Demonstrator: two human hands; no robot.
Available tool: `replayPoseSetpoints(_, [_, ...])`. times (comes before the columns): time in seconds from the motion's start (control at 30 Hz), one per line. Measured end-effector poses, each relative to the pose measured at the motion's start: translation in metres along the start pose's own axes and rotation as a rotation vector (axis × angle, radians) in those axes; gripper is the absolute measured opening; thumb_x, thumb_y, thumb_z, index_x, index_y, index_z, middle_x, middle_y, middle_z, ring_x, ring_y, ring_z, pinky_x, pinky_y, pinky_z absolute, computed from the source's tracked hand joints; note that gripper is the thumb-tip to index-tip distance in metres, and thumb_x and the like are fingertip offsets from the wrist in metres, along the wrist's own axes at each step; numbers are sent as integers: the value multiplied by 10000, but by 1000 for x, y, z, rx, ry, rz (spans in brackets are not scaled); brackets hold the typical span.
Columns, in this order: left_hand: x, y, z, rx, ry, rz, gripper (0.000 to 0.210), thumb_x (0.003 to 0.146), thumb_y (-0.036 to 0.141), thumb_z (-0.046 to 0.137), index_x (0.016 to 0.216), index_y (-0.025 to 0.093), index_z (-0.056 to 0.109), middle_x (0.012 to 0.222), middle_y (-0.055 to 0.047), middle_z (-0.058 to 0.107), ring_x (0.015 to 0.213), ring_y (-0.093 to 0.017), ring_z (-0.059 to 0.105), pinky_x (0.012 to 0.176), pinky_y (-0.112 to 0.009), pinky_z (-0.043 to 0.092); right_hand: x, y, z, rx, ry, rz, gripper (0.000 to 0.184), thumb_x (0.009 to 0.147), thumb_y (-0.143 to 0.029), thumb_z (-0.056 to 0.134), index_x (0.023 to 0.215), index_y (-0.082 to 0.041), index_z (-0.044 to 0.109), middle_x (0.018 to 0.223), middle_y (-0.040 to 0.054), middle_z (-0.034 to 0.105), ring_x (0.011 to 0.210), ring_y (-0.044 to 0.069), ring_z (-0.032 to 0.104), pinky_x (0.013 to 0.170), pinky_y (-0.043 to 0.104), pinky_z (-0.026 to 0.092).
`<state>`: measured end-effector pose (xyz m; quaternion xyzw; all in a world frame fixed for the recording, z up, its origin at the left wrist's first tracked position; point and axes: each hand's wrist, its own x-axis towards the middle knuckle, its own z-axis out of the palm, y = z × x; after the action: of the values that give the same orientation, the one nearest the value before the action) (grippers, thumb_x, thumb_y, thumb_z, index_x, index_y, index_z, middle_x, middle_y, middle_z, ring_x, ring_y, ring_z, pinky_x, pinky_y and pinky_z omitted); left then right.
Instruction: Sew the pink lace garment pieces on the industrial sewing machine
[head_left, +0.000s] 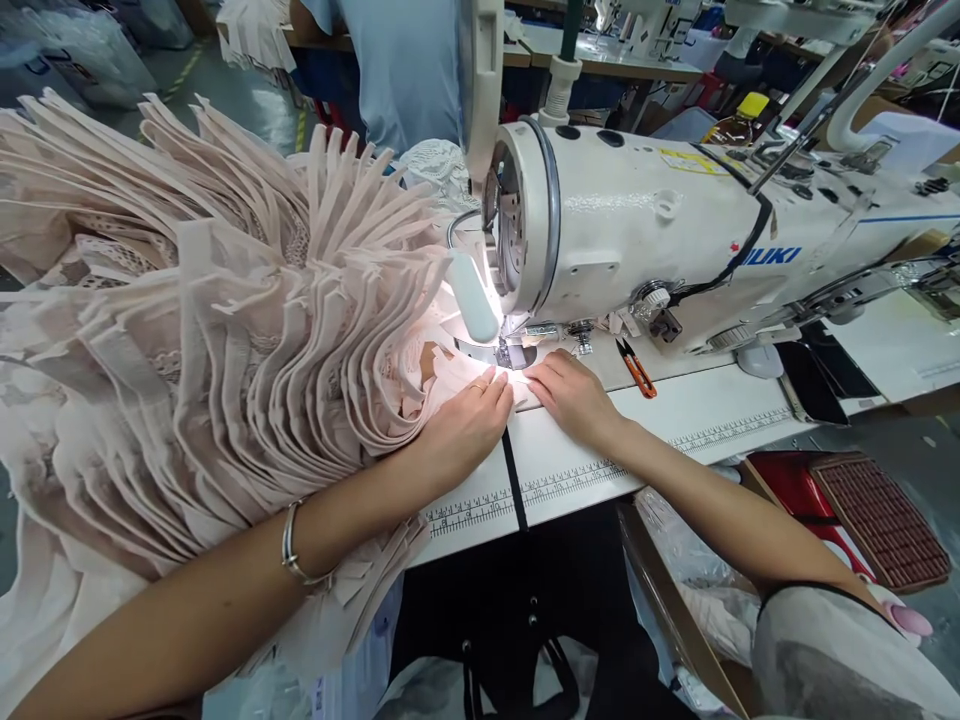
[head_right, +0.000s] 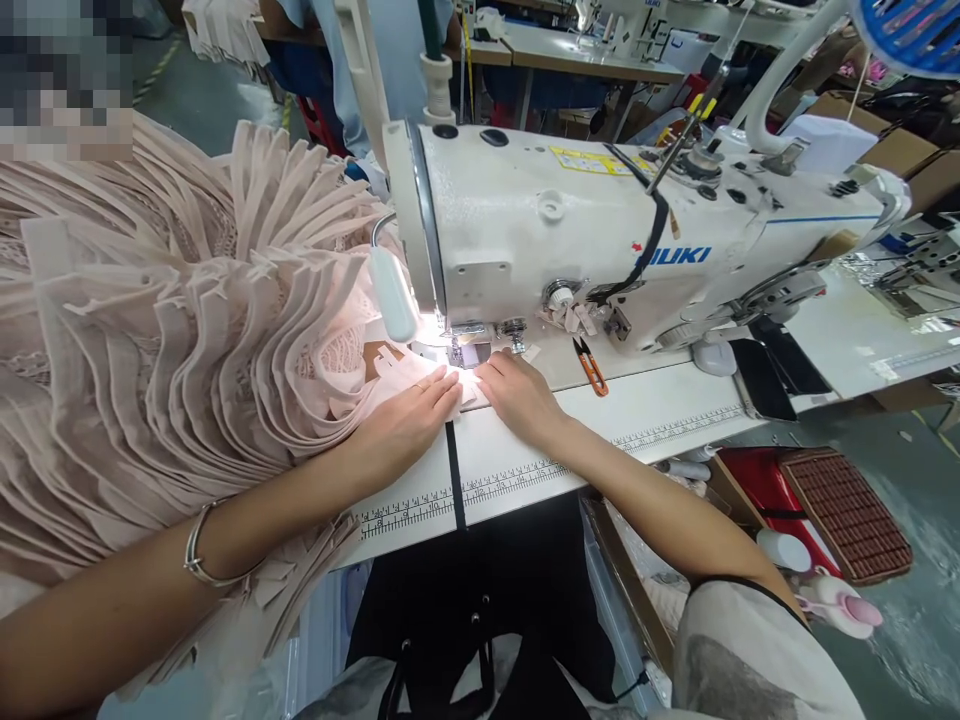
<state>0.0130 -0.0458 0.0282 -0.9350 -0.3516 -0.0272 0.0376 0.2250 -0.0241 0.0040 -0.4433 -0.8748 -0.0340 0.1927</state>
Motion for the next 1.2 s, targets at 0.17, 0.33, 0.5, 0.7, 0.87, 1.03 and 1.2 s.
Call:
replayPoseSetpoints(0.17, [0,2,-2,-3,-29,14,426,977,-10,317,1358,-6,507,1449,-272,540,1405,-323,504,1117,-451,480,1,-4,-4,-120,-35,-34,268,1033,-218,449,885,-189,671,817,75,612,827,232,532,710,332,429])
replayPoseSetpoints(0.33, [-2,0,-3,-21,-40,22,423,984,7,322,1376,14,480,1453,-263,532,1402,-345,501,1044,-444,532,3,-4,-1,-175,-23,-12,296,1036,-203,421,829,-179,630,820,76,589,816,221,511,686,309,405])
replayPoseSetpoints(0.5, [-2,-3,-4,-48,-46,38,380,953,-32,343,1268,27,546,1409,-247,566,1394,-322,508,1071,-417,511,4,-9,-5,-264,-123,46,284,949,-46,398,831,-178,620,827,83,608,792,223,519,685,310,399])
replayPoseSetpoints(0.7, [0,-1,-6,-29,-6,29,395,946,-47,308,1221,36,580,1350,-227,616,1336,-294,561,1075,-424,503,25,-16,-26,-354,-453,256,356,860,40,355,1020,-142,615,910,139,690,737,229,602,590,315,365])
replayPoseSetpoints(0.87, [4,-3,-1,-70,15,-4,388,951,-28,327,1216,43,601,1323,-223,637,1290,-281,591,1070,-430,506,45,-22,-21,-232,-588,348,291,1006,-173,352,1215,-153,553,800,109,714,728,266,642,607,328,341])
replayPoseSetpoints(1.03, [7,-16,6,-397,147,-365,398,901,5,407,1219,87,630,1205,-147,716,1175,-266,665,1006,-421,564,39,-32,-7,-147,-463,394,294,1004,-248,337,1177,-123,540,854,131,717,733,263,624,637,333,332])
replayPoseSetpoints(1.2, [0,-7,13,-611,247,-195,548,885,-15,356,1338,171,602,1365,-70,670,1283,-209,623,1092,-390,523,31,-31,-6,-70,-387,421,245,922,-220,367,1080,-167,546,748,88,679,618,238,541,591,318,274])
